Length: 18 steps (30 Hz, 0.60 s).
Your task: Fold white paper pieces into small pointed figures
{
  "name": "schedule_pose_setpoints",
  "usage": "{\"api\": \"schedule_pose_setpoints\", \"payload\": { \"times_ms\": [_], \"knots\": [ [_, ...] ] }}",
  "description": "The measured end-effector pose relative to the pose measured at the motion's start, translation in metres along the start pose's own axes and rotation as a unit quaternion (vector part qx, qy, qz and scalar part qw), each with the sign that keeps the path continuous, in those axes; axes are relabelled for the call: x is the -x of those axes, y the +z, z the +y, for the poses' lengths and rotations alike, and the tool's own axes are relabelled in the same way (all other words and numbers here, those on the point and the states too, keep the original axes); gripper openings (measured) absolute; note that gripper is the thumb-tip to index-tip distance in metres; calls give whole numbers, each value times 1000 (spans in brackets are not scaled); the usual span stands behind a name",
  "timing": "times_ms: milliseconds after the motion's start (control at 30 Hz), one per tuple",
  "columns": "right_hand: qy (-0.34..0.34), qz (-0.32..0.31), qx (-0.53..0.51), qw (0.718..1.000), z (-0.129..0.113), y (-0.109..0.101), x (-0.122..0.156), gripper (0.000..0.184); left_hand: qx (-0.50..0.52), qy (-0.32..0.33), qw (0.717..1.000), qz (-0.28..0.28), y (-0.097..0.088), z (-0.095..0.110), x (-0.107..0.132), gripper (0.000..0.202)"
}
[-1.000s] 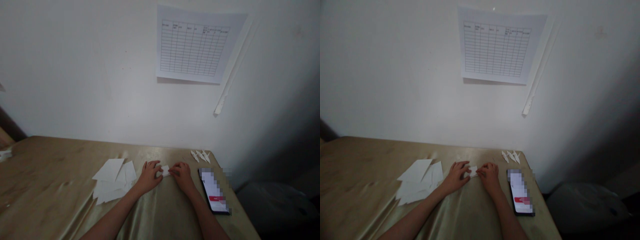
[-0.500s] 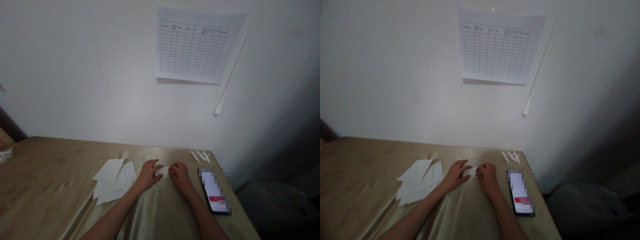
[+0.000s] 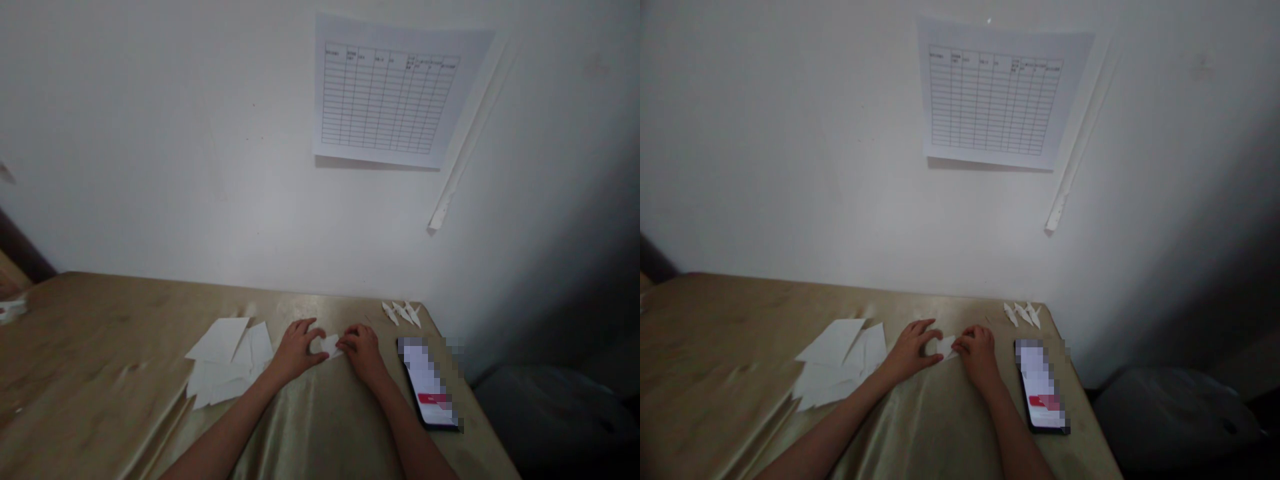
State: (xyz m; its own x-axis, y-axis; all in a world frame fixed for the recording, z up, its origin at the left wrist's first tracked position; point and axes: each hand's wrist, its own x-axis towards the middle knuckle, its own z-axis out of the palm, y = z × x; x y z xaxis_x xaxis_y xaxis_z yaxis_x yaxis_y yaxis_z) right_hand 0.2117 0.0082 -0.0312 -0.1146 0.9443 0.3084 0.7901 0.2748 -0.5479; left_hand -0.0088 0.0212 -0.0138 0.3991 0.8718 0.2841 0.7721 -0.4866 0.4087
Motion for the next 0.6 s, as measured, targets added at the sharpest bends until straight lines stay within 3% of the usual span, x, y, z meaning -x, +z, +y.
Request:
{"api": "schedule_pose_setpoints", "payload": {
  "times_ms": [600],
  "knots": [
    [30, 6, -16, 999, -2, -1, -4, 7, 2, 4, 1000, 7, 0, 2, 1, 33]
  ]
}}
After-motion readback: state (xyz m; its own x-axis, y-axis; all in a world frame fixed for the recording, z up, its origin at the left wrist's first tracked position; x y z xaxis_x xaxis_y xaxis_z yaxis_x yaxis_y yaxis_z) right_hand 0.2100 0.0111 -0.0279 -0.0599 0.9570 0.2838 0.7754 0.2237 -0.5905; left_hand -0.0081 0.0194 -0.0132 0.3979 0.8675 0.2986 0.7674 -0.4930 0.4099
